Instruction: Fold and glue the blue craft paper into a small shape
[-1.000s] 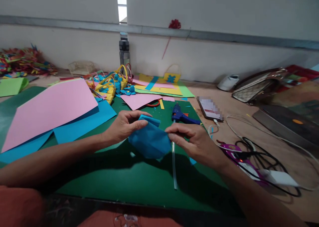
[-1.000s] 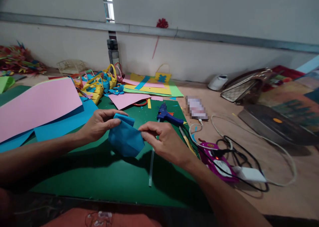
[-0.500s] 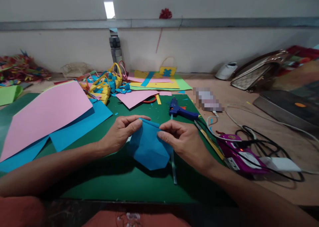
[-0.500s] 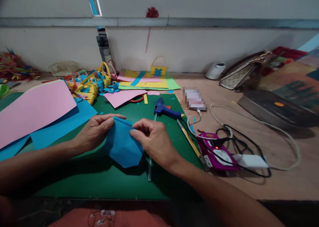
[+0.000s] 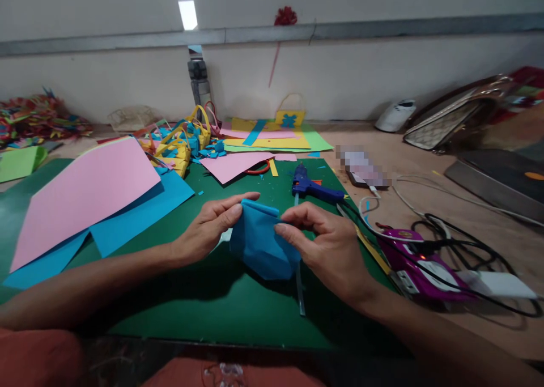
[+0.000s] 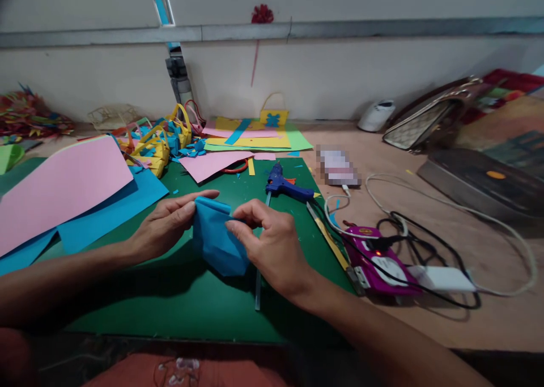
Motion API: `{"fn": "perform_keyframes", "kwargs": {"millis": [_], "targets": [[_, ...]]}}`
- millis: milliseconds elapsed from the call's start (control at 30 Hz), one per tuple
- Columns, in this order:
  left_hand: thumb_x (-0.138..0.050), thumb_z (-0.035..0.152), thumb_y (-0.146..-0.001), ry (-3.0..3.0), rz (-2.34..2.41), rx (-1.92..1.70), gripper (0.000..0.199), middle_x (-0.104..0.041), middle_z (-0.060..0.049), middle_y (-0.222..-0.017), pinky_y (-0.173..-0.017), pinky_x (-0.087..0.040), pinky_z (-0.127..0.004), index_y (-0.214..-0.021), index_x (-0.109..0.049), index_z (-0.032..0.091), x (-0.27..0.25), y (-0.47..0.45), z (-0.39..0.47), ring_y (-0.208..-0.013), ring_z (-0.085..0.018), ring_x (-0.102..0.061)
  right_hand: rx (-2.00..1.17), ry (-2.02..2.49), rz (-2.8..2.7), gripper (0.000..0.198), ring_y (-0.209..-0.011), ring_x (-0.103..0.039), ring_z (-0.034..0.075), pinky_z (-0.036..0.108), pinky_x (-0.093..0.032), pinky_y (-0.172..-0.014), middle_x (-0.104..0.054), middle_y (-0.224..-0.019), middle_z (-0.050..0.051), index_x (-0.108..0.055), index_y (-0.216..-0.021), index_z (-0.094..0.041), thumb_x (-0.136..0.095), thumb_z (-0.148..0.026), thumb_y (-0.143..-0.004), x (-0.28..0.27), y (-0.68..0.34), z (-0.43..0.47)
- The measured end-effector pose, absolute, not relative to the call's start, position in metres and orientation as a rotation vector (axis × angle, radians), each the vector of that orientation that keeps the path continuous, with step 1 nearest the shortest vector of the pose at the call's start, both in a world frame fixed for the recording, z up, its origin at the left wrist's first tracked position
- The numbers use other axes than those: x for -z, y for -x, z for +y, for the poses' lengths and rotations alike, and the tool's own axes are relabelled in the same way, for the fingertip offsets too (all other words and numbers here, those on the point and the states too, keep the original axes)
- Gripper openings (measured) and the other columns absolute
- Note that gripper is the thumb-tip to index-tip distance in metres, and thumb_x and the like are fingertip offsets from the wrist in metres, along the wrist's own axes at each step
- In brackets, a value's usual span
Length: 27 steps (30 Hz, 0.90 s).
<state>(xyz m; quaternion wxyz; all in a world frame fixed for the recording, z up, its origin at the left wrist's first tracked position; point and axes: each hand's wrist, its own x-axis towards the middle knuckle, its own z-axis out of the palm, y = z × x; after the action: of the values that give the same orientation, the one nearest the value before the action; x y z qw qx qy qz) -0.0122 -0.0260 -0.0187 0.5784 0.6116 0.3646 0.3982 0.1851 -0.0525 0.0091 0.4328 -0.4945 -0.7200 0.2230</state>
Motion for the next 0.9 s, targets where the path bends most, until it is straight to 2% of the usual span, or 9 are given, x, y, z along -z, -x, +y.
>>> {"fn": "perform_keyframes", "kwargs": {"millis": [133,233,367,433,500,600,733,800,900], "targets": [[-0.055,0.038,-0.083,-1.579,0.908,-1.010,0.050,-0.064,-0.010,-0.108,-0.073,-0.047,-0.027,-0.128,-0.050,0.015,0.015,0.010,-0.029,-0.085,-0.017,-0.058,-0.448,1.209,-1.825,0.015,-0.051,-0.053,0.009,0.021,-0.043,-0.053,-0.057,-0.057,-0.004,-0.054,-0.063,-0.019,-0.059,-0.022,-0.076,-0.010,-0.186,-0.055],[-0.056,0.033,-0.082,-1.717,0.978,-1.066,0.049,-0.063,-0.011,-0.112,-0.073,-0.049,-0.028,-0.126,-0.050,0.013,0.015,0.007,-0.032,-0.085,-0.017,-0.059,-0.408,1.138,-1.844,0.012,-0.055,-0.058,0.010,0.021,-0.046,-0.055,-0.061,-0.061,-0.003,-0.054,-0.066,-0.019,-0.058,-0.020,-0.078,-0.009,-0.186,-0.057],[-0.052,0.029,-0.084,-1.836,1.016,-1.073,0.046,-0.059,-0.011,-0.121,-0.082,-0.049,-0.030,-0.128,-0.049,0.014,0.018,0.005,-0.034,-0.095,-0.019,-0.060,-0.283,0.981,-1.917,0.009,-0.064,-0.065,0.012,0.021,-0.049,-0.060,-0.067,-0.069,-0.002,-0.054,-0.072,-0.020,-0.059,-0.018,-0.079,-0.004,-0.186,-0.060],[-0.053,0.029,-0.083,-1.838,0.996,-1.051,0.050,-0.057,-0.011,-0.125,-0.085,-0.048,-0.030,-0.131,-0.046,0.015,0.018,0.006,-0.034,-0.100,-0.020,-0.059,-0.167,0.929,-1.964,0.009,-0.065,-0.066,0.011,0.021,-0.048,-0.059,-0.069,-0.073,-0.001,-0.053,-0.075,-0.021,-0.059,-0.017,-0.080,-0.002,-0.187,-0.061],[-0.055,0.030,-0.083,-1.796,0.951,-1.011,0.053,-0.055,-0.011,-0.128,-0.082,-0.049,-0.031,-0.133,-0.043,0.017,0.018,0.007,-0.034,-0.097,-0.020,-0.060,-0.038,0.909,-1.993,0.008,-0.064,-0.065,0.011,0.021,-0.048,-0.058,-0.069,-0.074,-0.001,-0.052,-0.078,-0.021,-0.058,-0.016,-0.082,0.000,-0.189,-0.061],[-0.056,0.036,-0.083,-1.725,0.873,-0.976,0.053,-0.053,-0.010,-0.131,-0.083,-0.048,-0.033,-0.132,-0.045,0.019,0.016,0.011,-0.030,-0.098,-0.021,-0.060,0.105,0.885,-2.018,0.007,-0.060,-0.064,0.010,0.020,-0.047,-0.057,-0.066,-0.068,-0.002,-0.052,-0.081,-0.021,-0.057,-0.016,-0.083,0.001,-0.191,-0.060],[-0.039,0.058,-0.086,-1.506,0.623,-0.940,0.054,-0.059,-0.009,-0.125,-0.096,-0.036,-0.039,-0.126,-0.052,0.023,0.014,0.015,-0.015,-0.121,-0.028,-0.047,0.149,0.838,-2.023,0.007,-0.060,-0.063,0.009,0.019,-0.047,-0.060,-0.065,-0.067,-0.002,-0.052,-0.082,-0.020,-0.056,-0.016,-0.084,-0.001,-0.192,-0.060],[-0.031,0.064,-0.085,-1.376,0.563,-0.867,0.060,-0.061,-0.010,-0.120,-0.093,-0.037,-0.041,-0.120,-0.057,0.022,0.014,0.016,-0.007,-0.118,-0.028,-0.049,0.137,0.800,-2.040,0.007,-0.060,-0.062,0.009,0.018,-0.047,-0.060,-0.064,-0.066,-0.002,-0.051,-0.082,-0.020,-0.056,-0.017,-0.085,-0.002,-0.191,-0.061],[-0.035,0.067,-0.082,-1.316,0.498,-0.778,0.062,-0.068,-0.011,-0.097,-0.087,-0.040,-0.038,-0.097,-0.066,0.016,0.015,0.015,-0.002,-0.097,-0.024,-0.060,0.091,0.730,-2.084,0.007,-0.062,-0.063,0.009,0.018,-0.048,-0.061,-0.065,-0.066,-0.002,-0.051,-0.082,-0.021,-0.056,-0.017,-0.084,-0.003,-0.191,-0.061]]}}
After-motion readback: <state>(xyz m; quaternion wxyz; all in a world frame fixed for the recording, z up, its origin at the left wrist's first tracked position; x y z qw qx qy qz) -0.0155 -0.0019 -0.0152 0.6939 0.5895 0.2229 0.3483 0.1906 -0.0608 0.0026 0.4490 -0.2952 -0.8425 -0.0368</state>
